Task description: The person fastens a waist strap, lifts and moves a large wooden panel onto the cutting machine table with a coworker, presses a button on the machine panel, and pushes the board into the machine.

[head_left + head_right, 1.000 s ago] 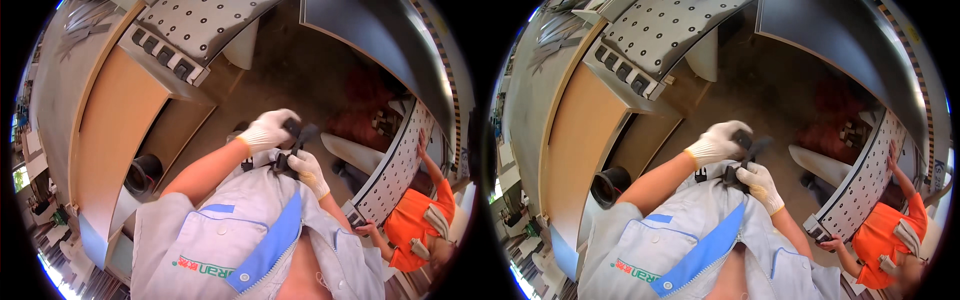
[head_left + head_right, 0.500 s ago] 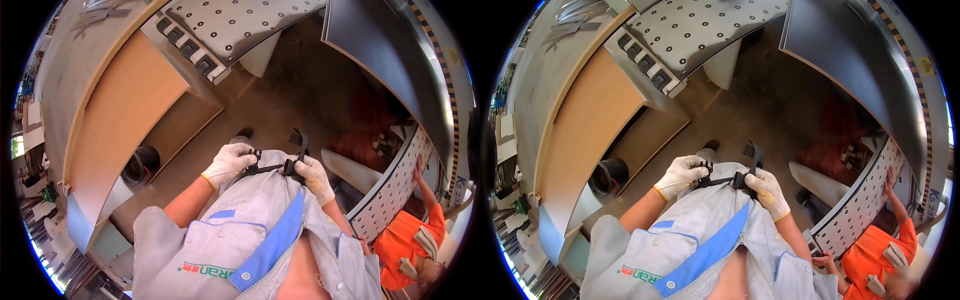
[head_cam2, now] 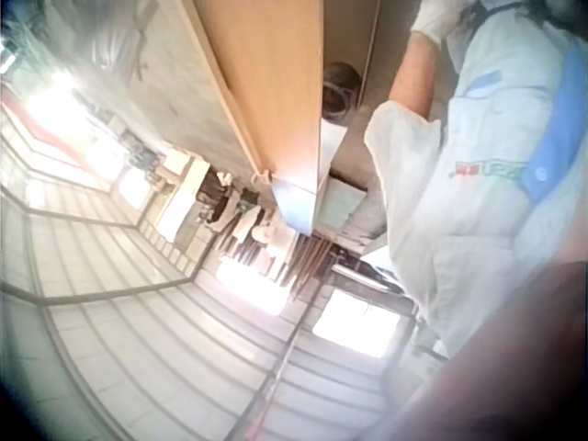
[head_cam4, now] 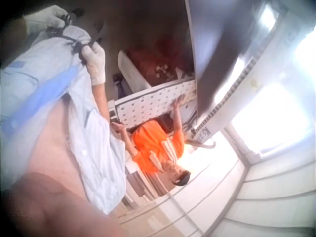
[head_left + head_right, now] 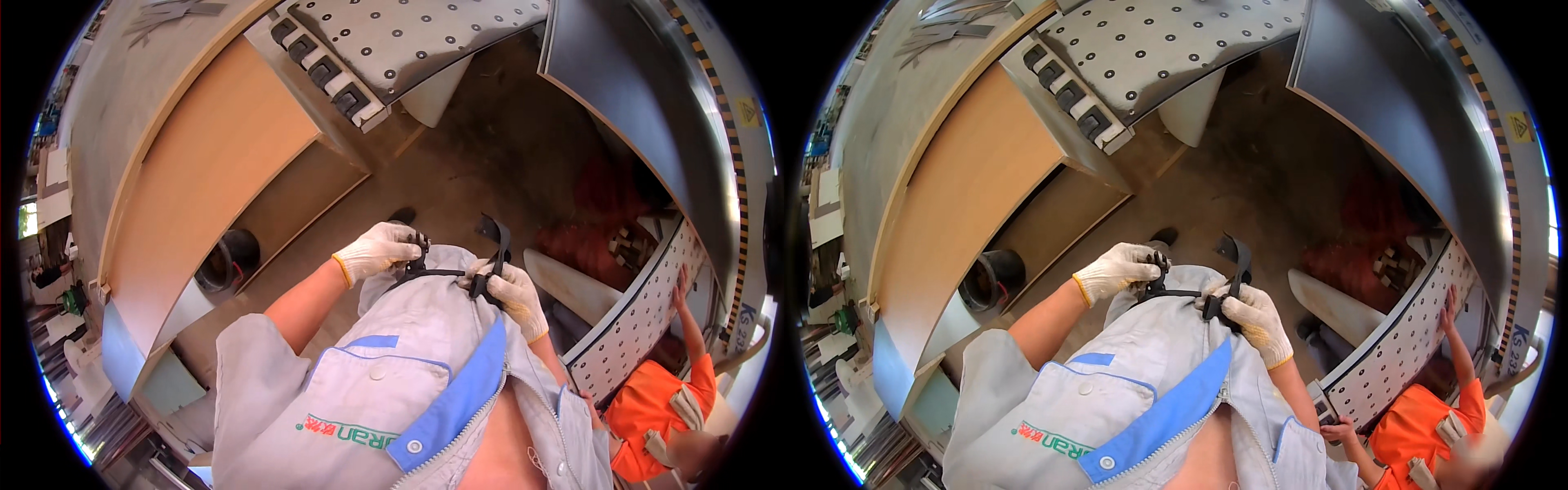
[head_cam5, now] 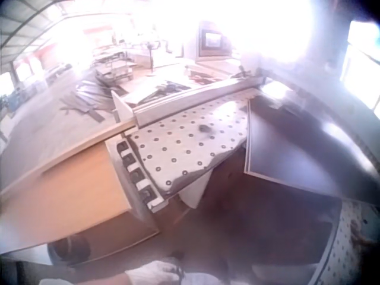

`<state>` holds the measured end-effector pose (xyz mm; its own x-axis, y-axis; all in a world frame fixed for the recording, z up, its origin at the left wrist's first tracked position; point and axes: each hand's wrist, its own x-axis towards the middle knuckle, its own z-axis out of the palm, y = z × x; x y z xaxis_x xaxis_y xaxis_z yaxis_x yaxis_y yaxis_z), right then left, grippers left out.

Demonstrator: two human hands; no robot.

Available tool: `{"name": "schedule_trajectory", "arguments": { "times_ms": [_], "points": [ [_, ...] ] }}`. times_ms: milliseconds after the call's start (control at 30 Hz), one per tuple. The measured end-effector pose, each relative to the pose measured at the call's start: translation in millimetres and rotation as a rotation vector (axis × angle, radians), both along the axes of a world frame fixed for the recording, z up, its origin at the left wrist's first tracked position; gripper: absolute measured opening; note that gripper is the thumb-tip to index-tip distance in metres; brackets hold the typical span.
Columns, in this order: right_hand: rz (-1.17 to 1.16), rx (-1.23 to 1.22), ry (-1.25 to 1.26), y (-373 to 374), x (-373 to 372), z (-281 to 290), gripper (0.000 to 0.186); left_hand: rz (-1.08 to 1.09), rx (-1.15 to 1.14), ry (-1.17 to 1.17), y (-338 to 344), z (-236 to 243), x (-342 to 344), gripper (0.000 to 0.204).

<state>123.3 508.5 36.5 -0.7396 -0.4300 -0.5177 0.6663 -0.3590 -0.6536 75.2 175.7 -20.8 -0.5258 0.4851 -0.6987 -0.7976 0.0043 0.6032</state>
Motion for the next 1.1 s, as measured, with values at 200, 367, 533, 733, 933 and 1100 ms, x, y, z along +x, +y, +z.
{"name": "schedule_trajectory", "arguments": {
  "times_ms": [200,367,533,733,933,1100],
  "points": [
    [-0.043,0.026,-0.055,-5,-2,13,0.044,0.182,-0.080,0.198,12,-2,12,0.027],
    [-0.159,0.255,-0.061,1,-3,10,0.037,0.103,-0.290,0.903,40,28,16,0.025],
    [-0.301,0.362,-0.169,11,-6,35,0.027,-0.189,-0.434,1.531,52,46,2,0.029],
    [-0.134,0.302,-0.346,-3,-16,44,0.022,-0.184,-0.389,1.742,61,38,-3,0.027],
    [-0.053,0.390,-0.364,-9,-21,34,0.021,-0.304,-0.381,1.700,67,40,-7,0.023],
    [0.090,0.316,-0.425,-8,-28,15,0.020,-0.435,-0.335,1.613,66,38,-6,0.018]
  ]
}}
